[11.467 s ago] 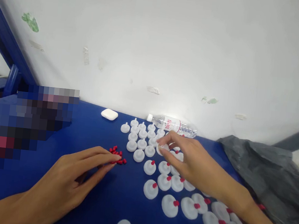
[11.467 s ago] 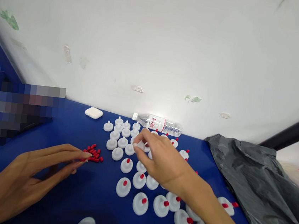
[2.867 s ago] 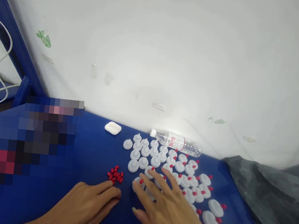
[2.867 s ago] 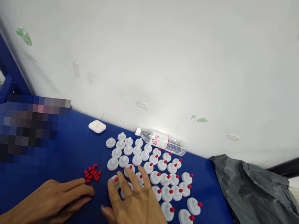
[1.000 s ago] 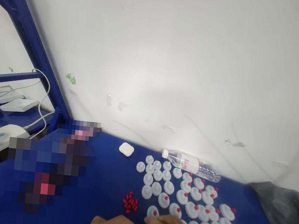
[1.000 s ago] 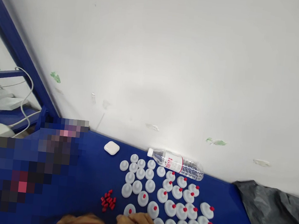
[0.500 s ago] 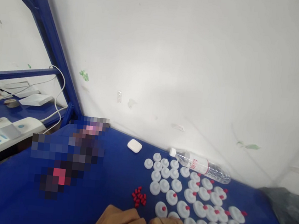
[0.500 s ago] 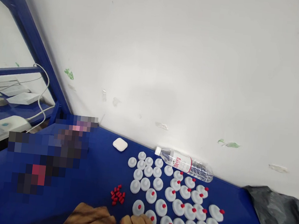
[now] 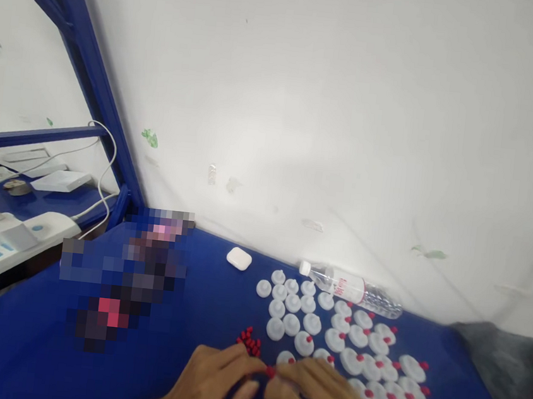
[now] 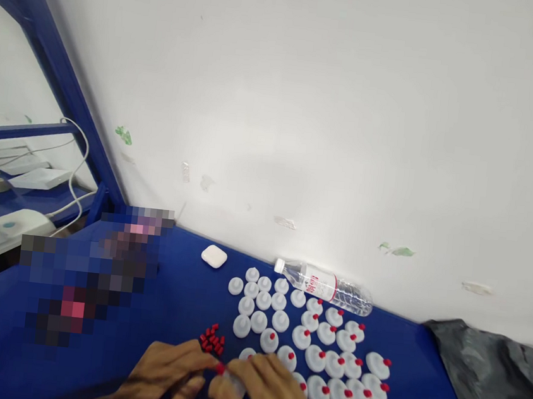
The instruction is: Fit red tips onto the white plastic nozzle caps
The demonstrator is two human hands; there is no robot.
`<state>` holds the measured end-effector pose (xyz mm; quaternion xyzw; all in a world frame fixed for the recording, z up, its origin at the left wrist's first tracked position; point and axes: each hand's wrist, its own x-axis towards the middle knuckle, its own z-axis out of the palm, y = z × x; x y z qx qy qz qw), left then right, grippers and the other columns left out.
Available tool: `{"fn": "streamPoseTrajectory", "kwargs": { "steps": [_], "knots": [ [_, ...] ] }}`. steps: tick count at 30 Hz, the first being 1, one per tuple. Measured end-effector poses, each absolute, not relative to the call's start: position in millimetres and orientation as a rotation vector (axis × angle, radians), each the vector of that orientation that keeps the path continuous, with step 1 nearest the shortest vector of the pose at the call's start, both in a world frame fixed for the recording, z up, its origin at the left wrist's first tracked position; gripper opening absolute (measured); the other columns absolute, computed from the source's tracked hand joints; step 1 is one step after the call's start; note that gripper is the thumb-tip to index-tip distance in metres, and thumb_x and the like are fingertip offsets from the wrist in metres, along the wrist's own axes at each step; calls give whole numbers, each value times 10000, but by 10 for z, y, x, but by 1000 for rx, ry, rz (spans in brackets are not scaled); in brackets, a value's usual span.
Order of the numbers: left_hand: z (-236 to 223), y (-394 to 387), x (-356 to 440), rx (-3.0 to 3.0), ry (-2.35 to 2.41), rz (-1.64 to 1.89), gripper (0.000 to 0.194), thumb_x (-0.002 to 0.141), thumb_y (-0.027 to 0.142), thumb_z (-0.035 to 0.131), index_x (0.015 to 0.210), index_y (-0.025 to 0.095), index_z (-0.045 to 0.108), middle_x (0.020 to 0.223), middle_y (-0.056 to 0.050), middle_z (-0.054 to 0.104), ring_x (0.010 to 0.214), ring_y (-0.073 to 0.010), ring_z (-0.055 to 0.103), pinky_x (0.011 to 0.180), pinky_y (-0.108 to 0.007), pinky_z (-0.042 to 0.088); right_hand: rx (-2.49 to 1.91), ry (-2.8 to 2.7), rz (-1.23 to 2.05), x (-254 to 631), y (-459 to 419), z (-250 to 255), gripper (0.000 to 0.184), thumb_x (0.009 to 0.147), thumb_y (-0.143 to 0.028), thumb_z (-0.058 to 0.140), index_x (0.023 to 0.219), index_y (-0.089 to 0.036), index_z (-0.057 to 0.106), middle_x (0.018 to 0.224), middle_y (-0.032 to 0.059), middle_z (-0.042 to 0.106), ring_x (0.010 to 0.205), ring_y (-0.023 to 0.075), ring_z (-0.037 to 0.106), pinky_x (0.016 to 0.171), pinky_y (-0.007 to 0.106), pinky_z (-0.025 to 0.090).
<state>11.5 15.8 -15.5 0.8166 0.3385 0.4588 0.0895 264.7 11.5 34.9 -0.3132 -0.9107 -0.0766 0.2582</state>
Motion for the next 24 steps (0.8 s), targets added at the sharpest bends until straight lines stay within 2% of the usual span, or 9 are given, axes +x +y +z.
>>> {"fn": "streamPoseTrajectory", "kwargs": {
  "steps": [2, 4, 6, 9, 13, 17, 22, 24],
  "knots": [
    [-54, 179, 54, 2369, 1073, 1351, 310, 1133, 321, 403, 1229, 373, 693, 934, -3, 853, 698, -205, 797, 607, -335, 611, -928, -2477, -162, 2733, 190, 585, 325, 1136, -192, 464, 1229, -294, 757, 1166, 12, 854, 982, 182, 821, 942, 314, 675],
    [36, 245, -2, 2301, 1138, 1321, 269, 1119, 272, 461, 1175, 362, 708, 914, 14, 827, 725, -192, 778, 676, -318, 591, -1041, -2456, -107, 2855, 286, 812, 365, 1138, -207, 435, 1283, -278, 762, 1176, 46, 856, 1018, 219, 825, 931, 357, 689],
    [110, 352, -25, 2226, 1184, 1292, 257, 1122, 286, 475, 1097, 326, 727, 807, 32, 754, 658, -174, 712, 660, -303, 546, -1199, -2385, -8, 2985, 394, 977, 352, 1155, -278, 444, 1255, -270, 781, 1153, 57, 857, 1067, 249, 821, 985, 409, 684],
    [186, 528, 14, 2109, 1245, 1239, 347, 1139, 349, 440, 982, 270, 738, 702, 46, 629, 561, -157, 581, 580, -297, 458, -1291, -2341, 89, 3136, 540, 1044, 376, 1161, -310, 432, 1229, -262, 799, 1174, 68, 858, 1109, 279, 820, 1010, 459, 680],
    [208, 672, 109, 1984, 1323, 1204, 431, 1138, 435, 422, 922, 240, 740, 673, 39, 595, 569, -170, 539, 575, -307, 432, -1389, -2307, 93, 3212, 661, 904, 303, 1112, -285, 503, 1142, -281, 804, 1086, 55, 866, 981, 294, 840, 893, 462, 701],
    [177, 706, 123, 1934, 1357, 1191, 458, 1124, 483, 430, 889, 241, 739, 657, 40, 574, 557, -175, 515, 554, -306, 408, -1455, -2264, 73, 3224, 729, 782, 305, 1069, -205, 511, 1226, -273, 762, 998, 47, 865, 875, 286, 841, 813, 435, 697],
    [128, 692, 89, 1965, 1311, 1163, 430, 1124, 467, 447, 894, 257, 742, 700, 40, 603, 557, -165, 526, 555, -298, 410, -1503, -2263, 87, 3230, 777, 741, 245, 1060, -161, 546, 1019, -247, 772, 978, 31, 865, 863, 259, 845, 774, 365, 671],
    [110, 685, 84, 1986, 1286, 1154, 413, 1128, 451, 452, 902, 262, 741, 713, 39, 615, 569, -163, 542, 563, -294, 421, -1517, -2273, 78, 3232, 784, 735, 244, 1056, -147, 557, 996, -245, 773, 954, 26, 861, 840, 255, 840, 755, 355, 661]
  ]
}}
